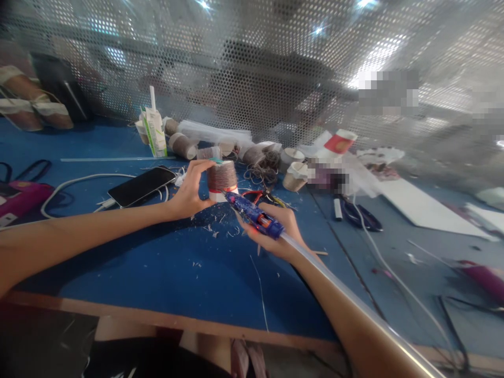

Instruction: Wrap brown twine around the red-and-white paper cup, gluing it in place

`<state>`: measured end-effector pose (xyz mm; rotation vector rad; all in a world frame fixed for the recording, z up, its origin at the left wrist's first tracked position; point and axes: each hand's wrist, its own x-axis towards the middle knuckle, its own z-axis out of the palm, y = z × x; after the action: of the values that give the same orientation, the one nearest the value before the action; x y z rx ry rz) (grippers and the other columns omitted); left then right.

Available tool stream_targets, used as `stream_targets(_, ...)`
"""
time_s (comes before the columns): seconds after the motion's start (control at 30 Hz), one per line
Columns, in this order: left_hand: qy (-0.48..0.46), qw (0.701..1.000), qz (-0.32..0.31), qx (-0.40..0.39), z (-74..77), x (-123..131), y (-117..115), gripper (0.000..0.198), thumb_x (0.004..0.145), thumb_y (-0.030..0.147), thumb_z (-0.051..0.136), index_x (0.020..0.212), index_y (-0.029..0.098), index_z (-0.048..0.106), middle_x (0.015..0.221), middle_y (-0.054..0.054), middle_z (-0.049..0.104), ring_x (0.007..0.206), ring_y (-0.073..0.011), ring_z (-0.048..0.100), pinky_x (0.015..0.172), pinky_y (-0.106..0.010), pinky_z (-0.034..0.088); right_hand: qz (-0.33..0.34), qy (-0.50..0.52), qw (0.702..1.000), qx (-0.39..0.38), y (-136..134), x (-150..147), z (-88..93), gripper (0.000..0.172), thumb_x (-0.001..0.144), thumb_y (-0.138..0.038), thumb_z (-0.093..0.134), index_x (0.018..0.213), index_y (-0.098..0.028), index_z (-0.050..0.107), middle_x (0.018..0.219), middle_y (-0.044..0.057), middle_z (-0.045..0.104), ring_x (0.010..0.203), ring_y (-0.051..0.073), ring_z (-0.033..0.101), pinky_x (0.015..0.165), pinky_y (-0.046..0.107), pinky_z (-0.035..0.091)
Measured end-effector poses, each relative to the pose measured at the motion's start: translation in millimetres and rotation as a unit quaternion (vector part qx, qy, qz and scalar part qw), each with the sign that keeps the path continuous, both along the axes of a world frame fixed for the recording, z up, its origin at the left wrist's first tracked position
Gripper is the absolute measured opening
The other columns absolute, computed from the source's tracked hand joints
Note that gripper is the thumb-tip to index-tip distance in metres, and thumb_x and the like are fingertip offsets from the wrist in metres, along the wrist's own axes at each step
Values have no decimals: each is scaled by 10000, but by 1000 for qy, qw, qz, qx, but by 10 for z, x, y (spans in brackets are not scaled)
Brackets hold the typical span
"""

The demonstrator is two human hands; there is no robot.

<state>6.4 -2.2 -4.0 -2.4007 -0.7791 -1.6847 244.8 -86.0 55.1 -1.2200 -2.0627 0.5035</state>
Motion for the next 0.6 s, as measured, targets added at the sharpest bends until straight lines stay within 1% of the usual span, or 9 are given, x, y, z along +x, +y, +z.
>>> stream_targets(0.13, 1, 1000, 3, -1, -2, 4, 1, 805, 750, 139, 757, 1395, 232, 284, 1304, -155, 500, 1260, -307, 528, 1067, -549, 510, 6, 7, 1000, -10, -1, 0, -3, 187, 749, -422, 687, 711, -244, 639, 621, 9, 669, 515, 177, 604, 431, 304, 488)
stream_targets(0.23, -3, 1000, -1, 0, -7, 6, 3, 768, 763, 131, 730, 1389, 225, 297, 1297, -151, 502, 1262, -305, 526, 1065, -541, 509, 2, 5, 1000, -2, 2, 1, -13, 175, 749, -418, 689, 719, -250, 646, 609, 5, 669, 509, 181, 610, 429, 305, 486)
stream_targets(0.33, -8, 1000, 0, -2, -10, 10, 4, 760, 760, 123, 723, 1386, 219, 304, 1288, -148, 502, 1260, -301, 523, 1068, -528, 508, -13, 8, 1000, 4, 3, -6, -11, 206, 759, -439, 691, 706, -248, 636, 596, -2, 669, 494, 175, 610, 436, 304, 492)
stream_targets(0.43, -13, 1000, -2, 1, -8, 14, 4, 773, 744, 116, 731, 1385, 212, 310, 1286, -147, 498, 1250, -299, 526, 1069, -517, 507, -18, -11, 1000, 6, 4, -12, 5, 237, 773, -448, 696, 688, -239, 623, 578, -7, 664, 478, 163, 609, 460, 298, 504)
stream_targets(0.6, -20, 1000, 0, 8, -2, 11, 4, 765, 746, 136, 745, 1378, 207, 321, 1261, -145, 507, 1230, -291, 535, 1054, -506, 519, -24, -32, 999, 36, 18, -1, 8, 233, 787, -448, 678, 684, -245, 630, 561, -7, 649, 471, 167, 601, 449, 300, 503)
